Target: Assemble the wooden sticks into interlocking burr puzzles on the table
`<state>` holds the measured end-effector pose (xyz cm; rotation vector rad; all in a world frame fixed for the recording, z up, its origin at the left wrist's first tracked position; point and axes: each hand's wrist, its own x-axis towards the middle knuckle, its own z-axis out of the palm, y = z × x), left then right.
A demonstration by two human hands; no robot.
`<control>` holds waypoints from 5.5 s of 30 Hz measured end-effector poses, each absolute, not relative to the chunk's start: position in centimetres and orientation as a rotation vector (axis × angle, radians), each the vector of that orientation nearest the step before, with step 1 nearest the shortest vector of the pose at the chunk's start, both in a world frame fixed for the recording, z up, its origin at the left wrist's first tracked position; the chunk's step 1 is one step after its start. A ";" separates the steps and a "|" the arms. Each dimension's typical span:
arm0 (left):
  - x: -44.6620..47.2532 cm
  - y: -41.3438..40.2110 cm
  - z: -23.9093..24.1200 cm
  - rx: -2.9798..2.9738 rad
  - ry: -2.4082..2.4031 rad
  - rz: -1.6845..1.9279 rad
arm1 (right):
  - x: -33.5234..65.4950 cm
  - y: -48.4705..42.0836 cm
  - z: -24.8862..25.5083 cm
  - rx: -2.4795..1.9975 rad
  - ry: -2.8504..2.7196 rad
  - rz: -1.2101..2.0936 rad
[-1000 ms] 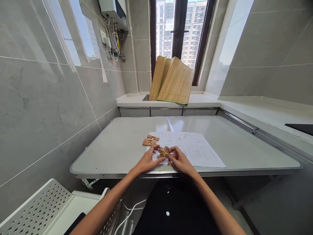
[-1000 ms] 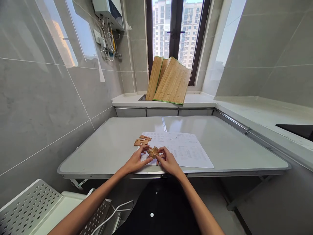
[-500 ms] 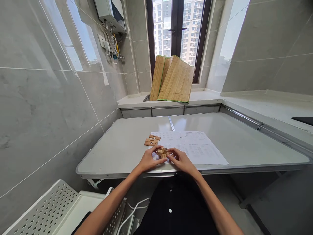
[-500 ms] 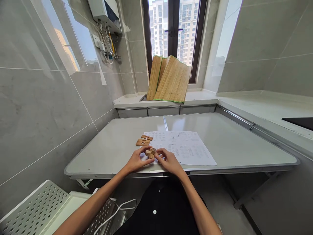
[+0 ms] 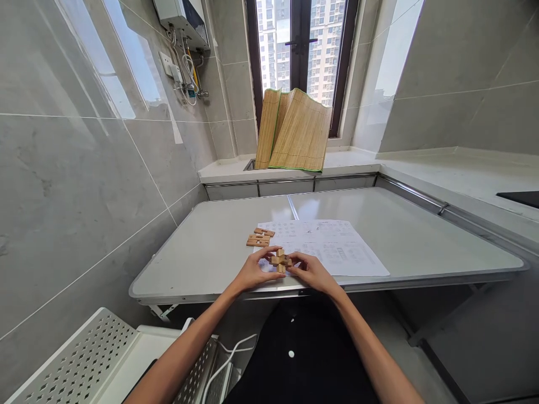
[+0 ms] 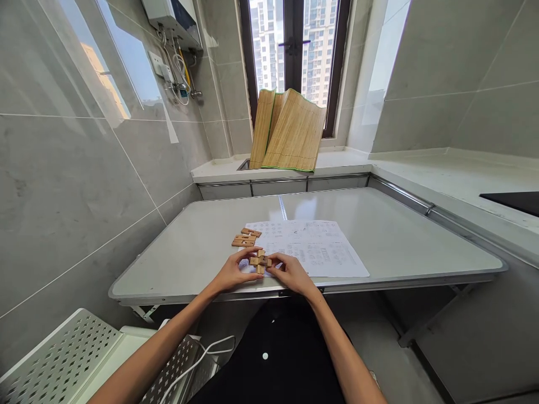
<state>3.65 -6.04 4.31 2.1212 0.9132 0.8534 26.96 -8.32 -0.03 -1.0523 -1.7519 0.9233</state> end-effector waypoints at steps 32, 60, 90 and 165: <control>4.2 -6.2 4.5 2.177 1.025 0.781 | 26.3 -7.8 -1.3 -1.040 -1.705 0.774; 4.1 -5.5 4.0 1.965 1.019 0.771 | 24.2 -9.6 0.8 -1.074 -1.786 0.532; 4.4 -4.8 3.9 1.684 1.002 0.934 | 24.2 -7.2 -2.3 -1.484 -1.650 0.152; 3.7 -4.3 2.0 2.135 1.108 0.851 | 25.0 -7.3 -1.5 -1.514 -1.348 0.416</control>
